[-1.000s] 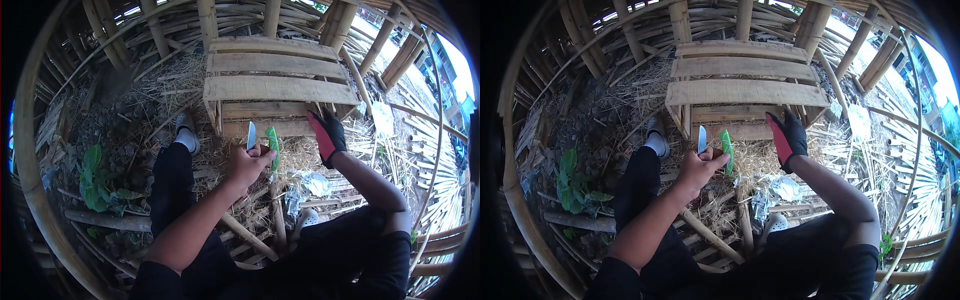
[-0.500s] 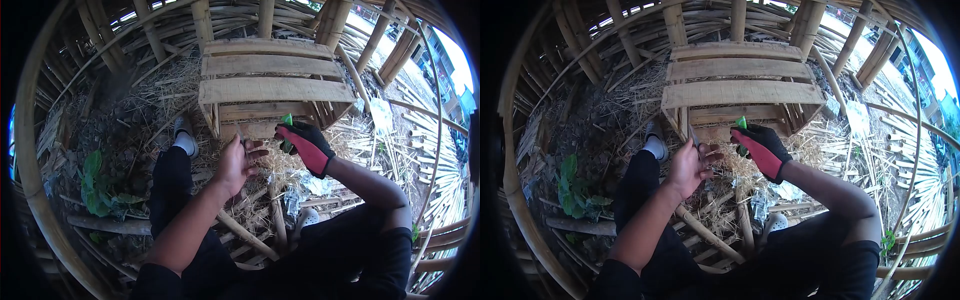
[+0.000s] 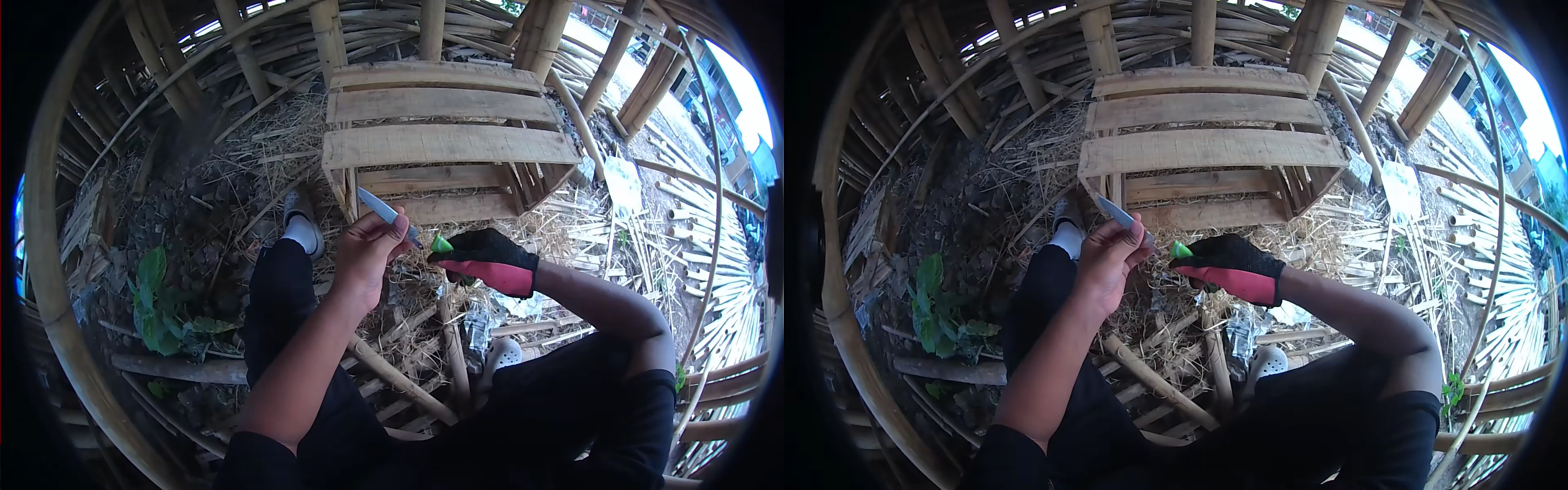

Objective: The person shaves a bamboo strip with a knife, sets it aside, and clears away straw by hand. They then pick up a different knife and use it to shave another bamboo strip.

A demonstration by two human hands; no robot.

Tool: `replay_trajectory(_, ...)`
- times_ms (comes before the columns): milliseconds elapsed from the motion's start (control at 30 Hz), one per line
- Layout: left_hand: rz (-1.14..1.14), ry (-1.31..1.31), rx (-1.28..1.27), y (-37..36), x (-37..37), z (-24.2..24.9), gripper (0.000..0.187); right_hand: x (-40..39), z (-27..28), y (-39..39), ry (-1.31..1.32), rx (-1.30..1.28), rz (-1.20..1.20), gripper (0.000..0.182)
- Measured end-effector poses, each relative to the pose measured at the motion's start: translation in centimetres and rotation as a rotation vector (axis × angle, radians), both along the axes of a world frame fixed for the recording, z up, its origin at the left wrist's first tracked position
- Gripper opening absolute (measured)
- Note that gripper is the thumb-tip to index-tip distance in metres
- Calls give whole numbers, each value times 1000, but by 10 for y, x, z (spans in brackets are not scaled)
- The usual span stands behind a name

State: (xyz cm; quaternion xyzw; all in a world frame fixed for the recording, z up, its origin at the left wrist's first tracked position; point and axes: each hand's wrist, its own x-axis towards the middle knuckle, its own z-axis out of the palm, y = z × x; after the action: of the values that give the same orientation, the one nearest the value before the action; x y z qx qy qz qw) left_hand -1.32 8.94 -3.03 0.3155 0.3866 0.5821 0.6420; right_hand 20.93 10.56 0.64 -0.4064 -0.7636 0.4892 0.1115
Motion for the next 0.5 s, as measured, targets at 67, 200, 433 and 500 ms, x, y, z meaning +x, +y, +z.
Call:
replay_trajectory(67, -5, 4, 43, 2, 0, -3, 17, 2, -3, 1, 23, 41, 43, 36)
replay_trajectory(200, -5, 30, 90, -1, 1, 6, 20, 0, 2, 0, -14, -35, 36, 35)
replay_trajectory(433, 13, 160, 105, -3, 2, 9, 26, 2, 1, 0, 33, -20, 99, 33)
replay_trajectory(500, -30, 165, 114, -4, 3, 11, 28, 1, 3, -1, 45, -48, 49, 32)
